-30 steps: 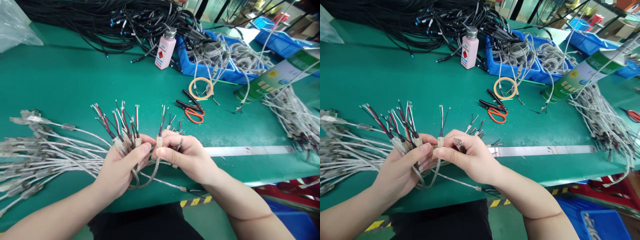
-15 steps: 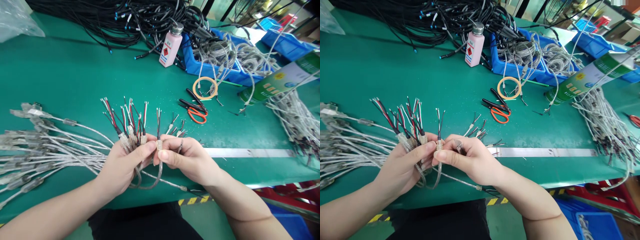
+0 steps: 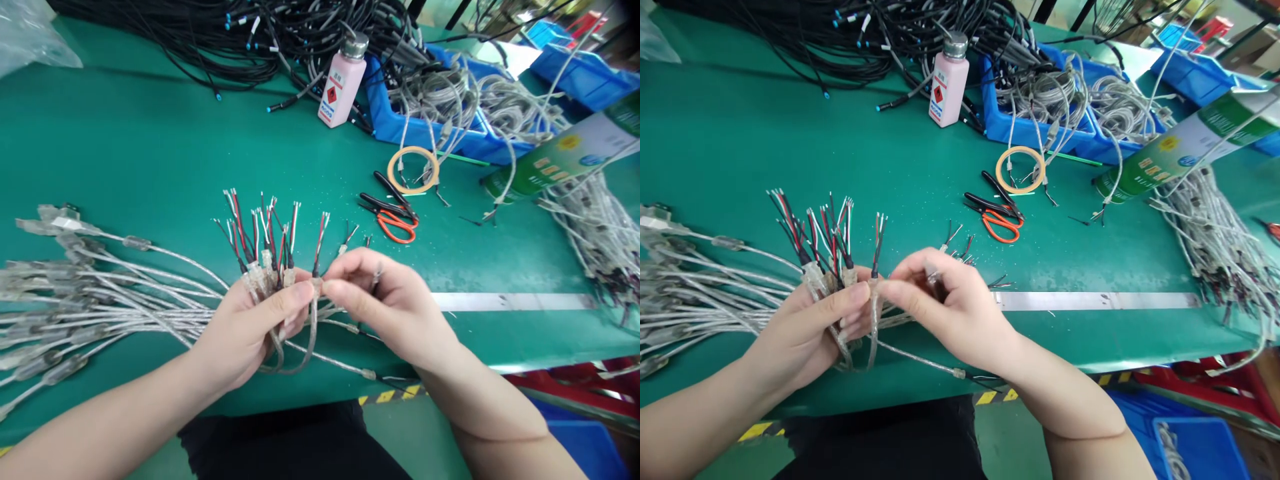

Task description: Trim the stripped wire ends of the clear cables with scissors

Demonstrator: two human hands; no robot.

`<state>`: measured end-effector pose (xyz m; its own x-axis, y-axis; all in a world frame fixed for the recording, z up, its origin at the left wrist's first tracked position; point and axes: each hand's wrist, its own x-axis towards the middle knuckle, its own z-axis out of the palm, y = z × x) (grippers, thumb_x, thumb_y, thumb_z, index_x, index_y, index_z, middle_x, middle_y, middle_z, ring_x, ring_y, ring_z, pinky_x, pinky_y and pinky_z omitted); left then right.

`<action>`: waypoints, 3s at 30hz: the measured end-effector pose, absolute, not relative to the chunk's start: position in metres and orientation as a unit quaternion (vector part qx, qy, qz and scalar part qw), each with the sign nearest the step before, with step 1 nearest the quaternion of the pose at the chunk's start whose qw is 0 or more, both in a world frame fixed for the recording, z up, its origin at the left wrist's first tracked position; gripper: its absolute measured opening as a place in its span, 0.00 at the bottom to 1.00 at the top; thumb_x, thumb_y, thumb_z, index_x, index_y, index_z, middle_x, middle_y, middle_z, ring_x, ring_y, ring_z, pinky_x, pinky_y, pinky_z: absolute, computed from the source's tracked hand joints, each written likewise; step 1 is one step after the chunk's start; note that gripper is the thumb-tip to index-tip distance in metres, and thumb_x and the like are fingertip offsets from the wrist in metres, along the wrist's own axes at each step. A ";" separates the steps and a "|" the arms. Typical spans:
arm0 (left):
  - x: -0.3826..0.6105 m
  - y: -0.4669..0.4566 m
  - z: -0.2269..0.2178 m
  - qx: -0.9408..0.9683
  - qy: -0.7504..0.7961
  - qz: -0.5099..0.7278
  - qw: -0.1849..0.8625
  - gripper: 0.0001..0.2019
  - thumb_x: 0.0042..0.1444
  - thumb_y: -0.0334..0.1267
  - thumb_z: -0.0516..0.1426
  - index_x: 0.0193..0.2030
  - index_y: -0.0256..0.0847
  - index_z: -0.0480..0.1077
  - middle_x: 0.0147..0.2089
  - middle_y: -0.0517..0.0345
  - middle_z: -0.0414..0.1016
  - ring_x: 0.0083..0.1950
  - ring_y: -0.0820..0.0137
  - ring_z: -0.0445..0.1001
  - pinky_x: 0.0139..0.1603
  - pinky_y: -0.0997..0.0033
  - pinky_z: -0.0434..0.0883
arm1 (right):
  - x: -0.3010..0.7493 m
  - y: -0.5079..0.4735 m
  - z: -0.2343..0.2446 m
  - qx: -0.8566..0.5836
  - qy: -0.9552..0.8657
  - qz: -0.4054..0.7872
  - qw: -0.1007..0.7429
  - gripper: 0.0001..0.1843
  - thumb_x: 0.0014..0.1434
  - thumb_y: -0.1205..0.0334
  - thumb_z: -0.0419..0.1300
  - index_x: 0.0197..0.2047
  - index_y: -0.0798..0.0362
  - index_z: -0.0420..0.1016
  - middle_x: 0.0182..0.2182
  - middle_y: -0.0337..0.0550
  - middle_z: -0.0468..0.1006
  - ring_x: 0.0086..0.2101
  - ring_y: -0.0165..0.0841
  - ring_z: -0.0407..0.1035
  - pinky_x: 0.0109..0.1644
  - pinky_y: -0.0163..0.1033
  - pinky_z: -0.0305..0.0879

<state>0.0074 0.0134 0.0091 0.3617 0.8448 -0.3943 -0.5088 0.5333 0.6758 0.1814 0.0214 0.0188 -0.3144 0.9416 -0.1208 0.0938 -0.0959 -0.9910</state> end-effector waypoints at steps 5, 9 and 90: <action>0.008 0.013 0.008 0.260 0.372 0.421 0.785 0.06 0.55 0.37 0.64 0.30 0.38 0.75 0.17 0.67 0.60 0.21 0.80 0.58 0.21 0.80 0.56 | 0.184 0.017 0.021 -0.440 -0.718 0.360 0.402 0.06 0.64 0.69 0.60 0.41 0.52 0.78 0.31 0.40 0.77 0.29 0.27 0.68 0.30 0.34 0.64; 0.007 0.012 0.008 0.279 0.381 0.413 0.778 0.05 0.56 0.36 0.62 0.31 0.39 0.75 0.17 0.66 0.60 0.21 0.78 0.57 0.21 0.79 0.55 | 0.183 0.016 0.019 -0.401 -0.772 0.284 0.404 0.07 0.63 0.72 0.60 0.42 0.53 0.77 0.32 0.42 0.78 0.31 0.30 0.71 0.33 0.35 0.69; 0.004 0.018 0.010 0.212 0.381 0.417 0.798 0.03 0.53 0.33 0.66 0.32 0.36 0.78 0.26 0.57 0.80 0.17 0.88 0.57 0.20 0.86 0.56 | 0.187 0.014 0.016 -0.402 -0.832 0.152 0.352 0.18 0.66 0.72 0.56 0.56 0.72 0.73 0.36 0.53 0.75 0.35 0.35 0.68 0.37 0.42 0.68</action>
